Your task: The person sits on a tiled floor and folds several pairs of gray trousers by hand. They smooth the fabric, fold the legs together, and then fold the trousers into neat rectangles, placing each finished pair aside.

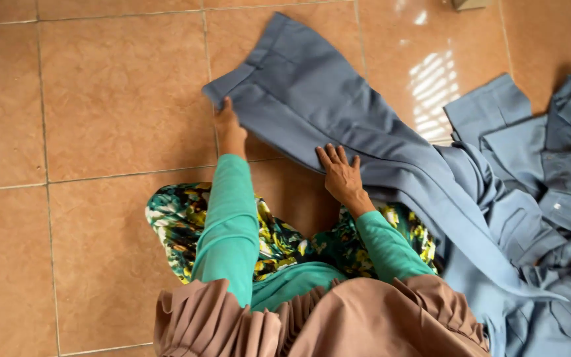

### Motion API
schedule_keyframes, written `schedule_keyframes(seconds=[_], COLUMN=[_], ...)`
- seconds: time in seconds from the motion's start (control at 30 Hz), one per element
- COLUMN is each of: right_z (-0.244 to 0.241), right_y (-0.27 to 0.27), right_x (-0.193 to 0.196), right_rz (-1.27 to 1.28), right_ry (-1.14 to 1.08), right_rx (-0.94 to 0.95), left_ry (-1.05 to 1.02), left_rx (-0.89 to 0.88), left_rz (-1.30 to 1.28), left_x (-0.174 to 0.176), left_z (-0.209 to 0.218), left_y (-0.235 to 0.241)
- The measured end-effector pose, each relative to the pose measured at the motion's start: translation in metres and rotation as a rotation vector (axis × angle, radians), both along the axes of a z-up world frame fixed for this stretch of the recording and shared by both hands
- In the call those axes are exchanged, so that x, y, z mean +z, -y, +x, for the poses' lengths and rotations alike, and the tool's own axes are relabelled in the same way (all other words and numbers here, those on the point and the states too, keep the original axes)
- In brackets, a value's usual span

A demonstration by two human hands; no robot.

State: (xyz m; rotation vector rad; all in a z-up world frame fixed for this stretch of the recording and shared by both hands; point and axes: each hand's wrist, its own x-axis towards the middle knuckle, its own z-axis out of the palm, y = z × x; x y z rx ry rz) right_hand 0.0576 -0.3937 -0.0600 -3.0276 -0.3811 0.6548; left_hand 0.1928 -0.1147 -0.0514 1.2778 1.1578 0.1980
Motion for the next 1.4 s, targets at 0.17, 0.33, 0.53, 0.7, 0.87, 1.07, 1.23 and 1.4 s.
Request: schedule_keyframes(seconds=[0.17,0.33,0.53,0.7,0.87,1.07,1.23,1.4], right_z=[0.006,0.032,0.037,0.043,0.028,0.018,0.009,-0.011], right_y=[-0.053,-0.078,-0.103,-0.105,-0.090,-0.069,-0.068,-0.079], right_x=[-0.018,-0.059,-0.041,-0.037,-0.032,-0.014,-0.014,-0.003], right_rz=[0.087,0.137,0.292,0.405,0.392,0.259,0.243,0.279], right_ry=[-0.123,-0.137,-0.214,-0.206,-0.150,-0.044,-0.011,-0.044], right_rx=[0.070,0.114,0.047,-0.044,-0.006,0.036,0.075,0.149], left_ry=[0.082,0.134,0.162,0.032,-0.080,-0.434,-0.599,-0.320], left_rx=[0.241,0.415,0.527,0.404,0.014,-0.589,-0.962,-0.501], left_rz=[-0.106,-0.271,-0.364,-0.619,-0.739,0.052,0.706,0.433], left_x=[-0.095,-0.115,-0.095,-0.094,-0.086,-0.227,-0.262,-0.281], left_z=[-0.061,-0.084,-0.096,-0.110,-0.097,-0.094,-0.068,-0.128], left_y=[-0.108,-0.162,-0.125,0.002,0.080,-0.011,-0.121,-0.191])
